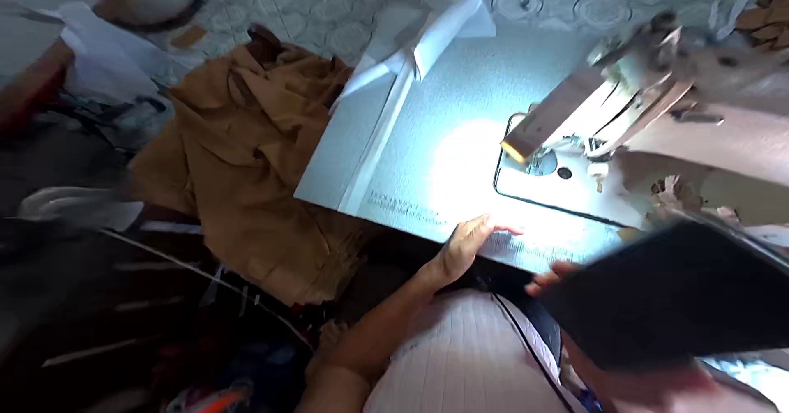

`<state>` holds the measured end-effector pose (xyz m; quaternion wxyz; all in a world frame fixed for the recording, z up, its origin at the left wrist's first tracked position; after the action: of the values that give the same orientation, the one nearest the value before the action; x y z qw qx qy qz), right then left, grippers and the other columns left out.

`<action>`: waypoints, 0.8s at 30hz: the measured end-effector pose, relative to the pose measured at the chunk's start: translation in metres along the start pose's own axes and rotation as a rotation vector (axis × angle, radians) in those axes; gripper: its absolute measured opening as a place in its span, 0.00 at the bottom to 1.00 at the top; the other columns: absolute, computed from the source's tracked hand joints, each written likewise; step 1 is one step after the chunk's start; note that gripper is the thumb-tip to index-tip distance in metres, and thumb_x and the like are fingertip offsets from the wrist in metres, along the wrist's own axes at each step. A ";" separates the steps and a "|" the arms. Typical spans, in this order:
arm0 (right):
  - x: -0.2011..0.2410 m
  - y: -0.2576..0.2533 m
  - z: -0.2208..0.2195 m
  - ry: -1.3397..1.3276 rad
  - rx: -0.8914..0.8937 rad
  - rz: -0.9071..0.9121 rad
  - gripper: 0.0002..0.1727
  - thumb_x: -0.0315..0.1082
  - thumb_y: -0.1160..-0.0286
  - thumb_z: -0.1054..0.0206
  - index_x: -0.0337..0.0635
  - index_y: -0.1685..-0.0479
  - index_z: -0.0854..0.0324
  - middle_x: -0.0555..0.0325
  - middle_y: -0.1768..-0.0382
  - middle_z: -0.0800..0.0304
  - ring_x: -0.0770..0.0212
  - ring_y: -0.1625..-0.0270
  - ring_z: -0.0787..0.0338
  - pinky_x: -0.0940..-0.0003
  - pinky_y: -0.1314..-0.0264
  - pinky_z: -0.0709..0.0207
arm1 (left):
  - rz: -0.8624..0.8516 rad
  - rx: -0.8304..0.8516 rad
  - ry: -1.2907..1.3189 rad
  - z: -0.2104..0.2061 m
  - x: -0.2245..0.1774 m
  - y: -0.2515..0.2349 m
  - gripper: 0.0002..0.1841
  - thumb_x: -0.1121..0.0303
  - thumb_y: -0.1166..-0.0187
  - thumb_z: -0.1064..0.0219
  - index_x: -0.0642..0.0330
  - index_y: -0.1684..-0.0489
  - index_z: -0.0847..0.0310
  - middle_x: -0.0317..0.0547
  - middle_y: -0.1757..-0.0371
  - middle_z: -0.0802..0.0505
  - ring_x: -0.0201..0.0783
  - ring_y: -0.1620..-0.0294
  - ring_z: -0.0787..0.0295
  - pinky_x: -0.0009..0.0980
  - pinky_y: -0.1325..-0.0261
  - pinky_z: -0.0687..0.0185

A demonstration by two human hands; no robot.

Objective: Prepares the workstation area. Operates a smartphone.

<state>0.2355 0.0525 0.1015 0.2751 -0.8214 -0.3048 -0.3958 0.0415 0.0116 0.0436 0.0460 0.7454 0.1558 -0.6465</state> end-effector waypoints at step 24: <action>-0.075 -0.063 0.027 0.352 -0.094 -0.422 0.53 0.10 0.47 0.44 0.52 0.11 0.52 0.62 0.29 0.16 0.70 0.43 0.08 0.75 0.50 0.13 | 0.407 -0.124 0.708 0.034 0.022 -0.031 0.33 0.46 0.06 0.77 0.55 0.24 0.32 0.45 0.38 0.10 0.38 0.34 0.12 0.39 0.30 0.17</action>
<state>0.1655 0.0919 0.0391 0.1972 -0.6701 -0.3979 -0.5948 0.0028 0.0358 0.0211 0.1612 0.9331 0.0502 -0.3174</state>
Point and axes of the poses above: each hand's wrist, its own y-axis away from the middle knuckle, its own z-axis out of the back of the hand, x = y × z, the point moved 3 cm from there along -y, towards the middle knuckle
